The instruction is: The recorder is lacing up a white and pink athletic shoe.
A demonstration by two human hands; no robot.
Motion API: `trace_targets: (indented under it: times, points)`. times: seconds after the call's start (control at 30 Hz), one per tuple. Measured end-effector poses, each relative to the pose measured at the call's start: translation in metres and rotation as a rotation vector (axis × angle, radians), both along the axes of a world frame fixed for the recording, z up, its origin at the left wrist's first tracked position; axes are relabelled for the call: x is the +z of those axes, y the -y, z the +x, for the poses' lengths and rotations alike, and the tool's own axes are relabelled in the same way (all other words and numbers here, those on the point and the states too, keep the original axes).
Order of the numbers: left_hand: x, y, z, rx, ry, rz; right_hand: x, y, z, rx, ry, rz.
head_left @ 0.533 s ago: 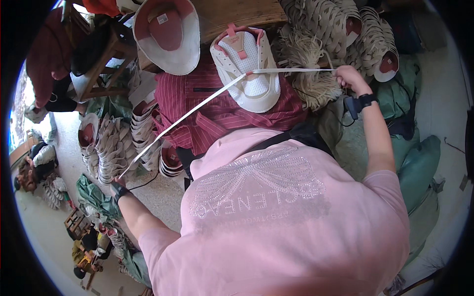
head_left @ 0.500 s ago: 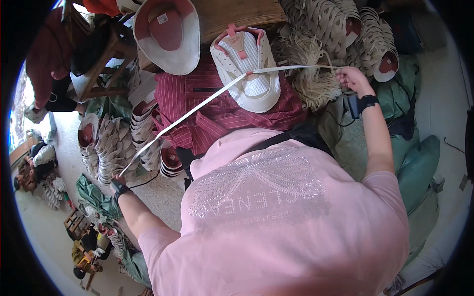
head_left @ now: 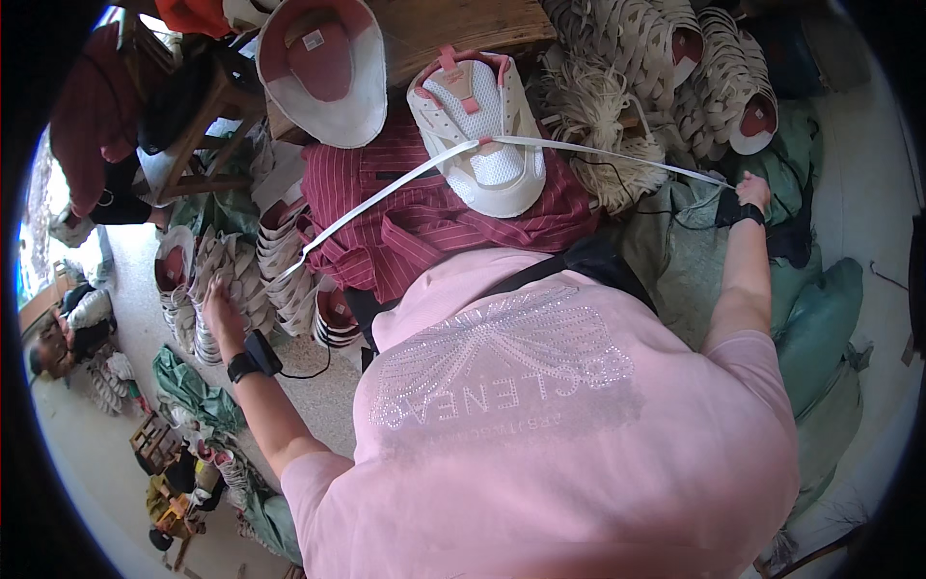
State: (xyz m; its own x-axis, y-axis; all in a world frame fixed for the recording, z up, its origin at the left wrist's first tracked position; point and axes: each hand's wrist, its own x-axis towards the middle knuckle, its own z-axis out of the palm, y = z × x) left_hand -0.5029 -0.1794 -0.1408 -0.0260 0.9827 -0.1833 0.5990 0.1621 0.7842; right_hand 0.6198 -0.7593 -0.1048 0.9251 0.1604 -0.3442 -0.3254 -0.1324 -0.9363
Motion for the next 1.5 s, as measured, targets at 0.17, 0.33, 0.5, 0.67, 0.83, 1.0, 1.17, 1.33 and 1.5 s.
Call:
trace_targets:
  times: [0.17,0.33,0.5,0.67,0.83,1.0,1.17,1.33,1.5]
  points:
    - [0.181,0.006,0.290,-0.204,0.355,-0.166,0.033,-0.155,-0.185,0.376,-0.191,-0.210]
    - [0.197,0.053,0.408,-0.466,0.594,-0.234,0.136,-0.325,-0.352,0.920,-0.013,-0.092]
    - [0.171,0.079,0.472,-0.557,0.768,-0.268,0.141,-0.363,-0.407,1.254,0.097,-0.104]
    - [0.154,0.101,0.489,-0.479,0.641,-0.588,0.132,-0.371,-0.401,1.380,0.099,-0.253]
    - [0.160,0.105,0.488,-0.609,0.479,-0.584,0.153,-0.389,-0.404,1.474,0.326,-0.478]
    - [0.158,0.110,0.488,-0.727,0.324,-0.440,0.161,-0.394,-0.427,1.474,1.259,-0.637]
    - [0.157,0.107,0.488,-0.684,0.402,-0.399,0.165,-0.398,-0.438,1.636,1.524,-0.671]
    - [0.152,0.103,0.493,-0.673,0.400,-0.369,0.165,-0.401,-0.424,1.667,1.251,-0.621]
    - [0.148,0.099,0.497,-0.671,0.320,-0.435,0.173,-0.400,-0.425,1.687,1.204,-0.656]
